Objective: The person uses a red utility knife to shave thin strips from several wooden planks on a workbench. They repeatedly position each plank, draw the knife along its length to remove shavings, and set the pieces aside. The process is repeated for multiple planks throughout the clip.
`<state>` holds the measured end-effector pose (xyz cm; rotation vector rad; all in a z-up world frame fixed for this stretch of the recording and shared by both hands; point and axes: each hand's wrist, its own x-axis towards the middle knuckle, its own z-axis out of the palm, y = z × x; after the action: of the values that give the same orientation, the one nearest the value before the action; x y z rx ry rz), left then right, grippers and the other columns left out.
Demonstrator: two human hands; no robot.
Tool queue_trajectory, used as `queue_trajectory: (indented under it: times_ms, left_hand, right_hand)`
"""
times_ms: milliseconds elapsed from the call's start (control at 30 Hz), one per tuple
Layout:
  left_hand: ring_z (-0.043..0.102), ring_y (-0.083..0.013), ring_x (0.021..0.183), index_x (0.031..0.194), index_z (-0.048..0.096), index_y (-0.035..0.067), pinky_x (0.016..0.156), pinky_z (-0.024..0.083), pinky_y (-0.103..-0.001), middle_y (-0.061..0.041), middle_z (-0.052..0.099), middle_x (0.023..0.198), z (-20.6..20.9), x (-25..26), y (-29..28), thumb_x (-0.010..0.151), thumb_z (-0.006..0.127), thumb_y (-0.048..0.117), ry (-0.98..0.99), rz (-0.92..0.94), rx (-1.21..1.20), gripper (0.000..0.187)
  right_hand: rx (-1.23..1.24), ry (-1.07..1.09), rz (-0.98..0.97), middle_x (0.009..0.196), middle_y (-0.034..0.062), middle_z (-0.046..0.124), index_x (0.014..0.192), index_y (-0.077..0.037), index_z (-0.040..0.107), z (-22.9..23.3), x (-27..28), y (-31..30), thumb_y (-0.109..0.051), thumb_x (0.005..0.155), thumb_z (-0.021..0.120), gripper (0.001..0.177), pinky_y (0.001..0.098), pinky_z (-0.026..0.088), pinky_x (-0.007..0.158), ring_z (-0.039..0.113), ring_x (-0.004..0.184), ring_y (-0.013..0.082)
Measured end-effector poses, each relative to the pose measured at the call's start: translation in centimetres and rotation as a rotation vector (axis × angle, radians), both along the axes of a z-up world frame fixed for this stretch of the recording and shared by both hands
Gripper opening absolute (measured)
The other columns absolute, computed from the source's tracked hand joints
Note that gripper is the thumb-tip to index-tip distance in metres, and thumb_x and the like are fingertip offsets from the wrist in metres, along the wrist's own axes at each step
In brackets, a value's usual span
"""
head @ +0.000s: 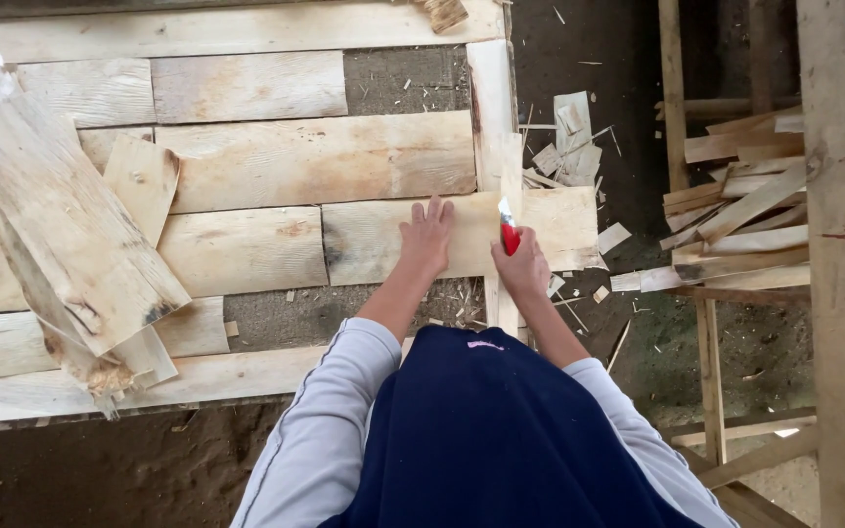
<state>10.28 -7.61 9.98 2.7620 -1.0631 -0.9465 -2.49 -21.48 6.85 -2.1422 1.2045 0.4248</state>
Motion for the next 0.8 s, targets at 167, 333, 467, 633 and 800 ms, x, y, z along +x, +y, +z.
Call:
queue_trajectory:
  times_ms: [167, 333, 467, 633, 800]
  left_hand:
    - [0.039, -0.0395, 0.130, 0.151, 0.034, 0.009, 0.086, 0.053, -0.054, -0.016, 0.031, 0.152, 0.4, 0.0, 0.1, 0.072, 0.072, -0.007, -0.006, 0.009, -0.010, 0.089]
    - [0.040, -0.0397, 0.129, 0.150, 0.035, 0.009, 0.085, 0.054, -0.053, -0.016, 0.032, 0.150, 0.7, 0.0, 0.2, 0.075, 0.070, -0.006, -0.017, 0.003, -0.020, 0.083]
    - [0.041, -0.0389, 0.128, 0.149, 0.035, 0.009, 0.085, 0.054, -0.054, -0.015, 0.033, 0.149, 1.0, -0.1, 0.1, 0.078, 0.071, -0.003, -0.031, -0.007, 0.003, 0.080]
    - [0.040, -0.0390, 0.129, 0.151, 0.034, 0.009, 0.085, 0.054, -0.055, -0.015, 0.031, 0.151, 0.2, 0.0, 0.1, 0.090, 0.066, 0.008, -0.028, -0.007, -0.008, 0.069]
    - [0.037, -0.0395, 0.133, 0.160, 0.024, 0.013, 0.088, 0.053, -0.057, -0.013, 0.029, 0.156, 0.9, -0.1, 0.1, 0.087, 0.067, 0.004, -0.019, -0.031, 0.012, 0.086]
  right_hand:
    - [0.012, 0.006, 0.008, 0.127, 0.0170, 0.064, 0.140, -0.022, 0.047, 2.0, 0.4, -0.1, -0.056, 0.092, 0.059, 0.060, 0.0521, 0.049, 0.100, 0.064, 0.119, 0.0408]
    - [0.029, 0.009, 0.016, 0.132, 0.0194, 0.063, 0.142, -0.021, 0.046, 2.6, 0.6, 0.3, -0.055, 0.092, 0.060, 0.062, 0.0525, 0.047, 0.104, 0.061, 0.124, 0.0421]
    - [0.024, 0.007, 0.031, 0.134, 0.0192, 0.062, 0.141, -0.020, 0.047, 2.5, 0.5, 0.2, -0.056, 0.091, 0.060, 0.063, 0.0517, 0.046, 0.107, 0.060, 0.126, 0.0414]
    - [0.022, -0.004, 0.051, 0.131, 0.0189, 0.063, 0.145, -0.020, 0.045, 2.7, 0.5, 0.3, -0.053, 0.093, 0.060, 0.063, 0.0499, 0.049, 0.101, 0.064, 0.121, 0.0405]
    - [0.077, -0.083, 0.113, 0.124, 0.0235, 0.064, 0.155, -0.015, 0.035, 5.7, 1.8, 3.0, -0.039, 0.100, 0.059, 0.065, 0.0492, 0.052, 0.096, 0.066, 0.113, 0.0409]
